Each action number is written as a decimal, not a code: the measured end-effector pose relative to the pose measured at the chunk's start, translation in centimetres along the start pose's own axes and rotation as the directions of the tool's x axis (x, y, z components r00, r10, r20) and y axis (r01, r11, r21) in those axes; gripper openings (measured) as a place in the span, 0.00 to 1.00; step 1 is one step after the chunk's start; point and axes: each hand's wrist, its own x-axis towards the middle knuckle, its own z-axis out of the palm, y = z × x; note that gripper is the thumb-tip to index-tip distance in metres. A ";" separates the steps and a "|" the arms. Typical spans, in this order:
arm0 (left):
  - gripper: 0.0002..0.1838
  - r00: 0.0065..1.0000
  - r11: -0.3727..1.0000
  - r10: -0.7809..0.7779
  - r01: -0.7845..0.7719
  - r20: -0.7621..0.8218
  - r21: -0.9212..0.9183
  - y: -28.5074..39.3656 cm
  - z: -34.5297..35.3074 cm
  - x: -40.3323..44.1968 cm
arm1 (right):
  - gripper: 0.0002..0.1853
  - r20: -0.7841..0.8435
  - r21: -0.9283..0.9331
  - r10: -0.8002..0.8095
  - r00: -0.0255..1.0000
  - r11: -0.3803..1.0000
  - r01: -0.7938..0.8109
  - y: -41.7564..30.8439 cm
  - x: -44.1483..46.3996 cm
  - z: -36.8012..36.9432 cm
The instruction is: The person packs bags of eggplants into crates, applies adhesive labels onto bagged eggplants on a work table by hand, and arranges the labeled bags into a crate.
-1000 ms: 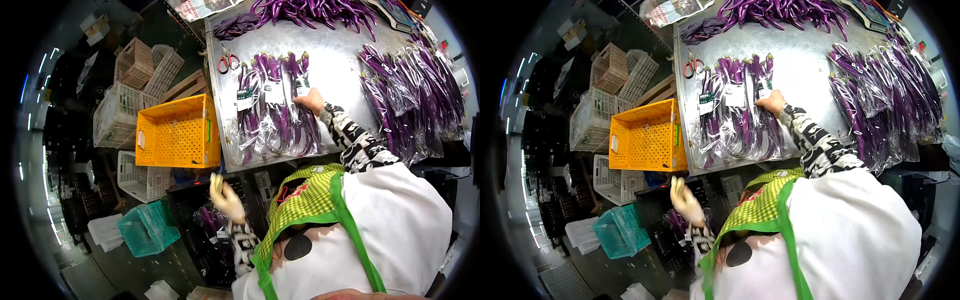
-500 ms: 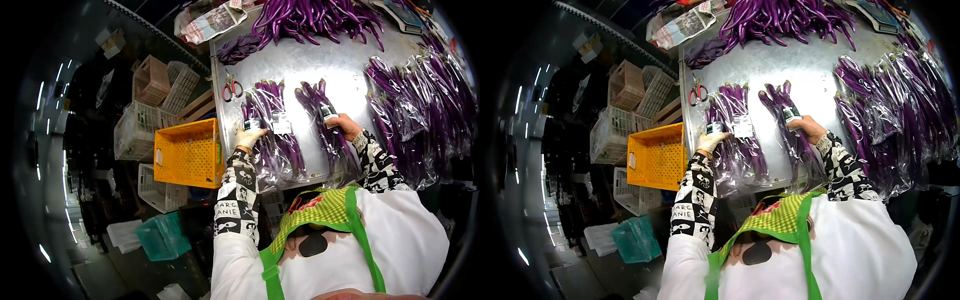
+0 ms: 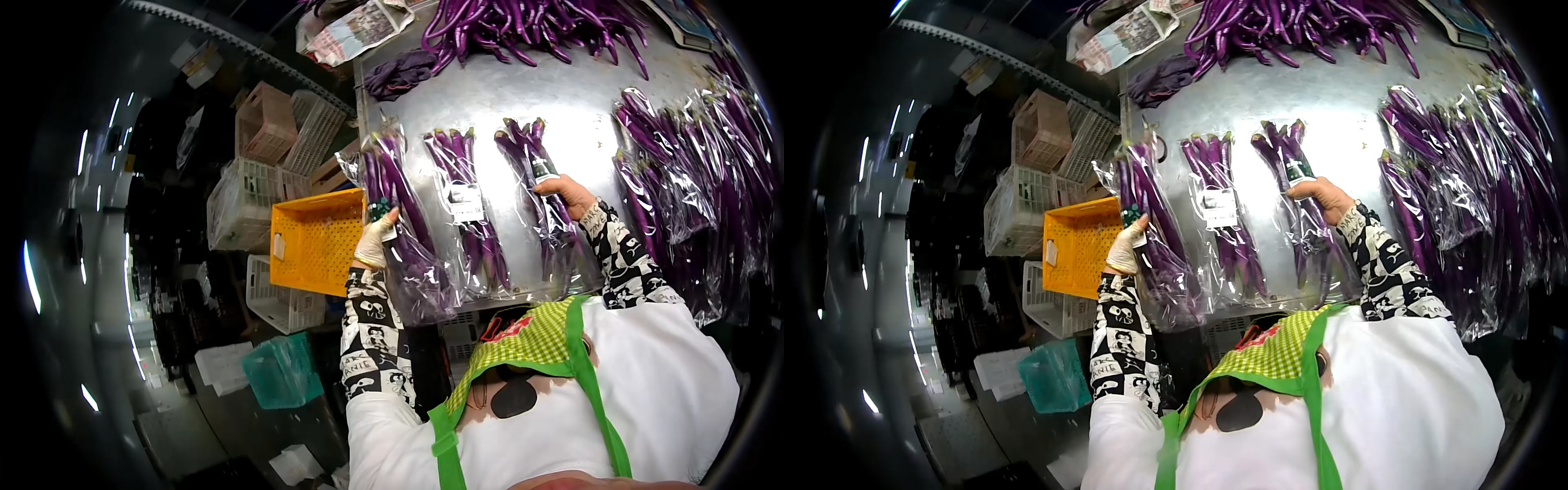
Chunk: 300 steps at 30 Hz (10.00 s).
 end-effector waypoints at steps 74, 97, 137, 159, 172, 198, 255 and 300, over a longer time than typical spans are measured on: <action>0.22 0.261 -0.057 -0.886 -0.883 -0.385 -0.467 -41.1 -7.1 -34.1 | 0.11 -0.233 0.119 0.971 0.060 -0.033 0.992 70.9 4.2 40.4; 0.45 0.480 0.906 -0.138 -0.292 -0.866 -0.306 -36.9 -6.1 -39.9 | 0.33 0.961 -0.170 0.172 0.219 -0.259 0.951 55.4 -4.9 34.9; 0.09 0.806 0.365 0.355 -0.585 0.473 0.724 -21.3 27.1 -17.9 | 0.10 -0.958 0.231 0.130 0.257 0.880 0.415 22.0 -29.4 -40.8; 0.26 0.101 0.442 -0.720 0.829 0.687 0.342 -26.7 43.6 -13.9 | 0.20 -0.823 -0.174 -0.267 0.501 0.959 0.225 22.8 -45.6 -24.6; 0.30 0.338 0.936 -0.341 0.212 0.877 0.282 -28.8 48.5 -13.2 | 0.18 -0.897 -0.068 -0.116 0.427 0.990 0.128 29.2 -57.2 -4.4; 0.36 0.180 0.972 -0.233 0.077 0.956 0.223 -19.9 38.9 -17.2 | 0.24 -0.109 -0.538 -0.645 0.756 0.678 0.501 8.1 -42.8 6.0; 0.10 0.819 0.963 0.069 -0.204 0.570 0.177 -12.8 26.2 -13.4 | 0.15 0.042 -0.528 -0.458 0.888 0.744 0.409 4.8 -21.9 5.0; 0.09 0.683 0.756 0.529 -0.649 0.503 0.086 -13.9 23.6 -14.9 | 0.43 -0.510 -0.517 -0.856 0.079 0.232 -0.824 -7.5 -34.1 -12.8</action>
